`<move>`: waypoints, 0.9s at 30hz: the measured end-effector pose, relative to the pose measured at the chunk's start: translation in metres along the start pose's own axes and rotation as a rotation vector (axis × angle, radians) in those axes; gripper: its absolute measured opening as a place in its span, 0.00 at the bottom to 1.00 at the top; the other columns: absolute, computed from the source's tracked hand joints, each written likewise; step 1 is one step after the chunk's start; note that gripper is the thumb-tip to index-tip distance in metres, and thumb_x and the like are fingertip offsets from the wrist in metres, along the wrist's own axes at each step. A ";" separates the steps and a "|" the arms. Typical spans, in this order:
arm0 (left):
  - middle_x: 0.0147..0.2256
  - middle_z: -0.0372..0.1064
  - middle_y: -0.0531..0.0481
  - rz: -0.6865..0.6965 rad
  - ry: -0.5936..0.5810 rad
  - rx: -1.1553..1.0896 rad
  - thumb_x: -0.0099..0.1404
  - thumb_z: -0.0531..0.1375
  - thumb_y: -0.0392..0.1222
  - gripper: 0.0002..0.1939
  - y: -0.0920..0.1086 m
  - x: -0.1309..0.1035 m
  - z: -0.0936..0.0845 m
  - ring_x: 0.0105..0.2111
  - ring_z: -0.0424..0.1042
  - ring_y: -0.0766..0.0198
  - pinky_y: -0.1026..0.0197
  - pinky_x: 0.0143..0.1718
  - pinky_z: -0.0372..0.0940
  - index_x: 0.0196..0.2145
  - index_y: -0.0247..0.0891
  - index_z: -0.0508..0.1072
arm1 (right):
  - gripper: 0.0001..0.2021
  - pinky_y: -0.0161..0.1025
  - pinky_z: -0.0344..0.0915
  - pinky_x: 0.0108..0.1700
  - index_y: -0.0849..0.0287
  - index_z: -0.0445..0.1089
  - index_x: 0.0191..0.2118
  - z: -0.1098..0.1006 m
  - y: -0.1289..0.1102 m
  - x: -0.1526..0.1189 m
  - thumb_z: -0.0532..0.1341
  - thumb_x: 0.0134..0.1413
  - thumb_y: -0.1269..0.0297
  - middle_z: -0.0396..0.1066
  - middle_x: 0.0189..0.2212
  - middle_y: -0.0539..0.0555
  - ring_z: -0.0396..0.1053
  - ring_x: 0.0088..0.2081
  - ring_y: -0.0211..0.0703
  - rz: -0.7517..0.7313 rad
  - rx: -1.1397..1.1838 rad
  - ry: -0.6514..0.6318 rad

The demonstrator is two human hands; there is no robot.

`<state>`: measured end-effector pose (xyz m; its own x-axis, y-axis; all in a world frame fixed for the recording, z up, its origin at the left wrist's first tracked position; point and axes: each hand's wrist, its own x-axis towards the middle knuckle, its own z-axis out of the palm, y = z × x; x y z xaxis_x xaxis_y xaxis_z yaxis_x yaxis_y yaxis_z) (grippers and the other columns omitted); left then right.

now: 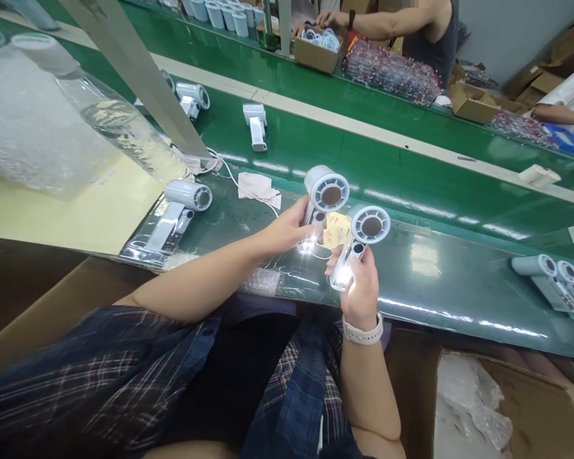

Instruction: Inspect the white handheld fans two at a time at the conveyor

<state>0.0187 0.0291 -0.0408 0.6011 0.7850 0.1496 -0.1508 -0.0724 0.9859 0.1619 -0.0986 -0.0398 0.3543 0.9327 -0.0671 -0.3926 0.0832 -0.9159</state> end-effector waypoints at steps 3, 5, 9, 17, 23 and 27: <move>0.44 0.72 0.43 0.003 0.013 0.023 0.61 0.68 0.46 0.28 -0.001 0.002 0.000 0.44 0.75 0.52 0.47 0.47 0.72 0.54 0.37 0.65 | 0.12 0.38 0.69 0.28 0.54 0.71 0.44 -0.001 0.001 0.002 0.66 0.56 0.57 0.75 0.34 0.51 0.71 0.30 0.39 -0.020 -0.012 -0.001; 0.44 0.73 0.42 0.016 0.058 0.049 0.59 0.69 0.46 0.28 -0.001 0.001 0.000 0.43 0.76 0.53 0.48 0.46 0.72 0.52 0.37 0.65 | 0.13 0.38 0.69 0.28 0.54 0.71 0.44 -0.003 0.000 0.004 0.67 0.56 0.55 0.75 0.33 0.50 0.71 0.29 0.39 -0.052 -0.035 -0.013; 0.46 0.76 0.39 0.132 0.089 0.047 0.57 0.71 0.52 0.25 0.002 -0.002 0.000 0.46 0.76 0.51 0.48 0.48 0.73 0.46 0.37 0.69 | 0.17 0.40 0.71 0.35 0.52 0.71 0.46 -0.011 -0.007 0.009 0.72 0.51 0.57 0.75 0.31 0.47 0.71 0.30 0.39 -0.293 -0.105 -0.015; 0.49 0.77 0.36 -0.218 0.052 0.595 0.57 0.71 0.44 0.31 -0.010 0.021 -0.001 0.49 0.76 0.42 0.44 0.49 0.69 0.55 0.34 0.68 | 0.13 0.40 0.69 0.45 0.53 0.70 0.41 -0.045 0.025 0.021 0.72 0.53 0.61 0.73 0.33 0.46 0.71 0.36 0.39 -0.221 -0.316 0.071; 0.54 0.74 0.34 -0.199 0.097 0.517 0.59 0.70 0.46 0.32 -0.007 0.018 -0.006 0.54 0.74 0.43 0.45 0.53 0.68 0.57 0.32 0.66 | 0.16 0.40 0.69 0.47 0.52 0.70 0.44 -0.044 0.034 0.021 0.73 0.51 0.61 0.75 0.35 0.45 0.73 0.38 0.37 -0.166 -0.227 0.090; 0.51 0.76 0.36 -0.161 0.118 0.340 0.61 0.69 0.53 0.27 -0.006 0.011 -0.004 0.50 0.76 0.47 0.47 0.50 0.69 0.51 0.36 0.68 | 0.20 0.39 0.72 0.43 0.52 0.68 0.46 -0.035 0.031 0.018 0.73 0.49 0.58 0.76 0.32 0.44 0.74 0.34 0.37 -0.112 -0.121 0.099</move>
<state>0.0234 0.0409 -0.0450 0.4983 0.8670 0.0008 0.2187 -0.1266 0.9675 0.1855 -0.0914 -0.0828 0.4742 0.8804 0.0046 -0.2436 0.1362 -0.9603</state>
